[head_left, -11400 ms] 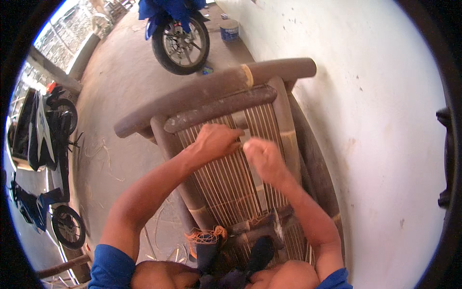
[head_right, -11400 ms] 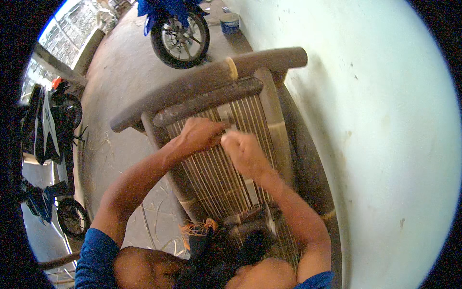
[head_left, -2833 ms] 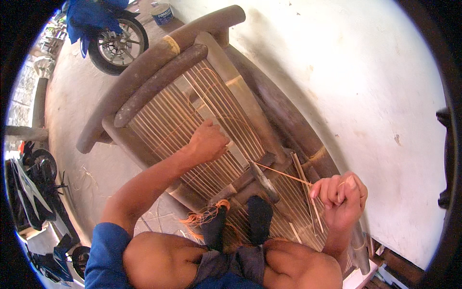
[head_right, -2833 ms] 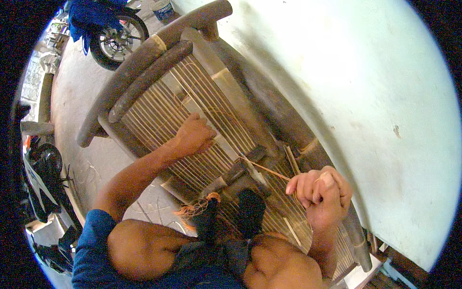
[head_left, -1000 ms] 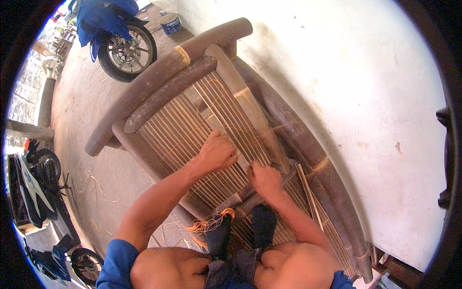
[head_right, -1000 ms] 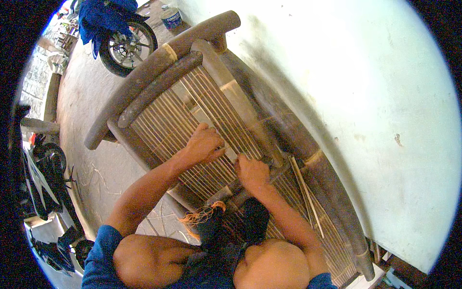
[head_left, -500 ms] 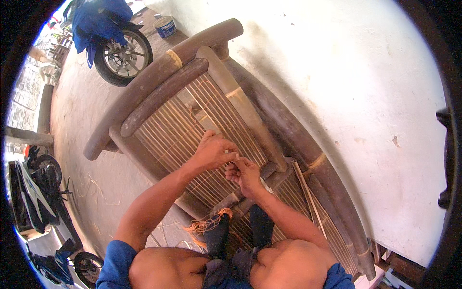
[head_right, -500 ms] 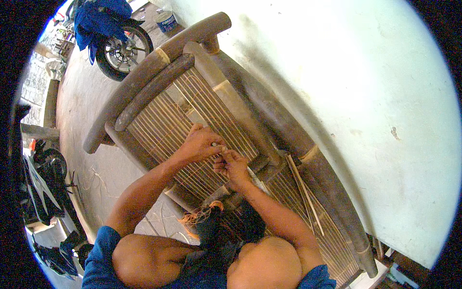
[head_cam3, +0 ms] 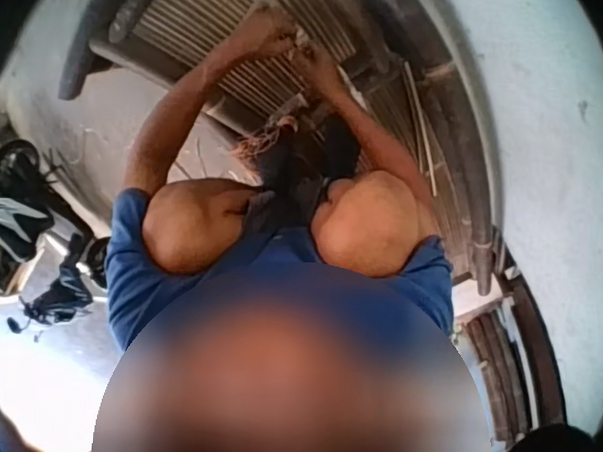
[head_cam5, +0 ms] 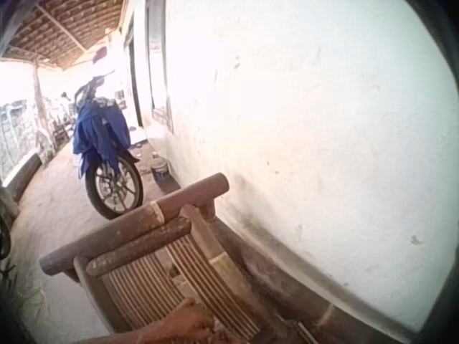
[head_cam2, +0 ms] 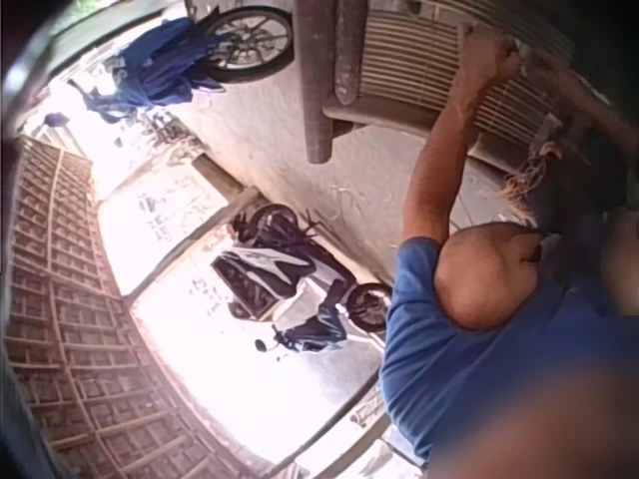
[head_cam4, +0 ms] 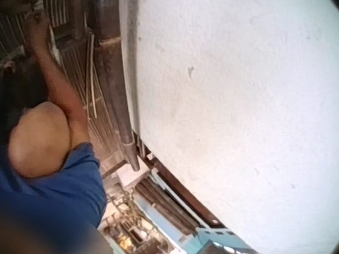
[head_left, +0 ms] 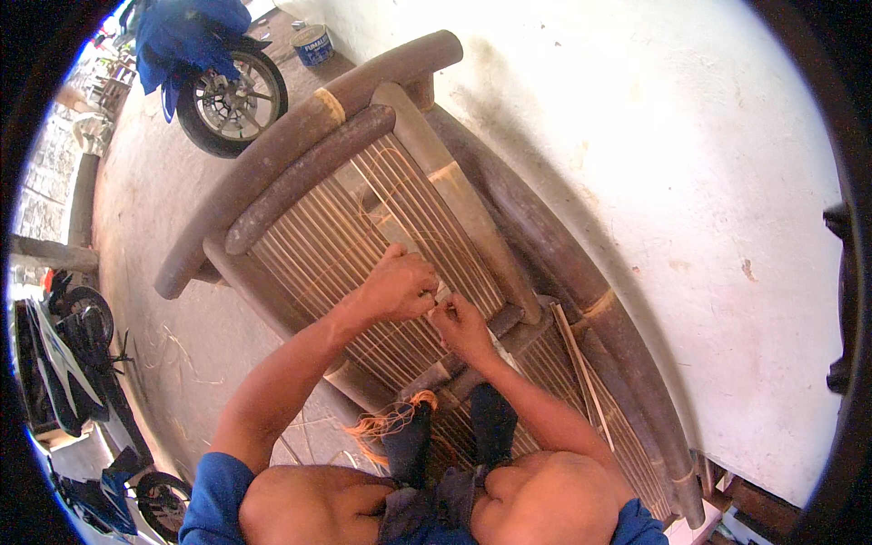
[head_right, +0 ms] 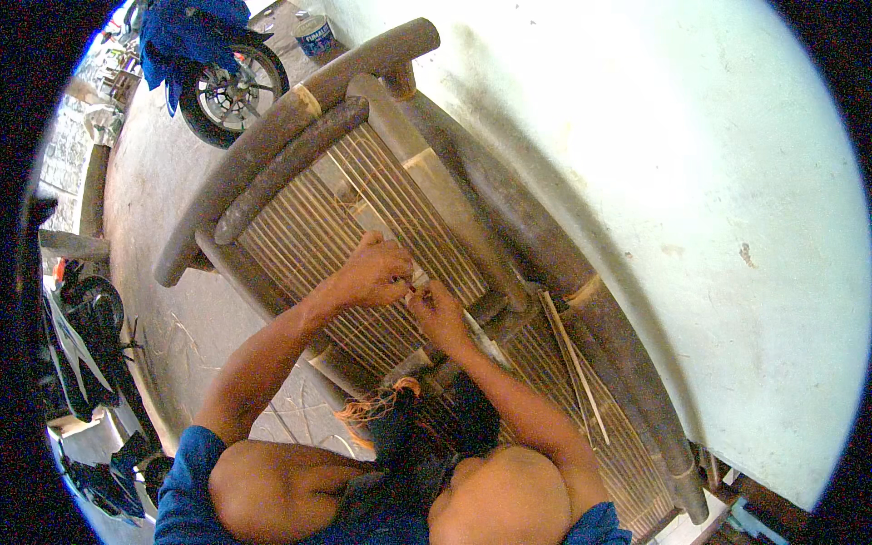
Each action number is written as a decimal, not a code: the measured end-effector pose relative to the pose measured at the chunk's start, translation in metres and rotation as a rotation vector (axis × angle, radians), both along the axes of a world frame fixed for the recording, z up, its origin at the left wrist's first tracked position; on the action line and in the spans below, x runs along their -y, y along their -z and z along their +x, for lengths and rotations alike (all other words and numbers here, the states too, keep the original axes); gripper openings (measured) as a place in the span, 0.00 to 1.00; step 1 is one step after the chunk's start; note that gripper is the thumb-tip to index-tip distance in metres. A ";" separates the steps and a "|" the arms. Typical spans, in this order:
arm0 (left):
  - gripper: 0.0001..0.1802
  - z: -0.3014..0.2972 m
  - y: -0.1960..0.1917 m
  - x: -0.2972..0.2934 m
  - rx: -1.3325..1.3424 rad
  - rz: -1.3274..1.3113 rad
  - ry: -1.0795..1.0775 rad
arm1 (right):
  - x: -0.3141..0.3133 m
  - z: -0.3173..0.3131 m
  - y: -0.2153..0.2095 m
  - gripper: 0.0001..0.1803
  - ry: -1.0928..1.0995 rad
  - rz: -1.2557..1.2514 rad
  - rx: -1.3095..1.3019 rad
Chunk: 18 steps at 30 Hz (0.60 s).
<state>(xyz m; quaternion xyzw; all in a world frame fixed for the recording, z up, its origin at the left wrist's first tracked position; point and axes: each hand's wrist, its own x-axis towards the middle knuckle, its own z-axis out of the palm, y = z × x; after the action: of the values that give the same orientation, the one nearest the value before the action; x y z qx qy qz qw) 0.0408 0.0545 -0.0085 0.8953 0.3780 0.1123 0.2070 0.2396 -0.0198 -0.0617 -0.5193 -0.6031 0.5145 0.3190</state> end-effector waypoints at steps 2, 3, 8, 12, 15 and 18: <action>0.11 0.000 -0.002 -0.001 0.004 -0.020 0.006 | -0.008 0.001 -0.006 0.10 0.001 0.143 0.330; 0.11 -0.001 -0.003 -0.002 0.012 -0.018 0.014 | -0.011 0.002 -0.011 0.10 0.002 0.215 0.494; 0.09 -0.003 -0.005 -0.002 0.015 -0.048 0.011 | -0.009 0.017 -0.054 0.11 -0.026 0.544 0.178; 0.08 -0.002 -0.001 0.001 0.110 -0.086 -0.018 | 0.021 0.041 -0.113 0.11 -0.314 0.305 -0.050; 0.08 0.001 0.001 0.000 0.017 -0.024 -0.027 | 0.024 0.066 -0.149 0.11 -0.523 0.098 0.337; 0.08 0.004 0.000 -0.001 -0.186 0.065 -0.007 | 0.027 0.078 -0.170 0.11 -0.336 -0.714 -0.027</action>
<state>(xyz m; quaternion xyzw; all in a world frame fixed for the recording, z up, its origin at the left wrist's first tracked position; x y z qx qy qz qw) 0.0449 0.0552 -0.0083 0.9068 0.3948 0.0416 0.1416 0.3179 -0.0464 0.1086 -0.4849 -0.4586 0.7437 0.0376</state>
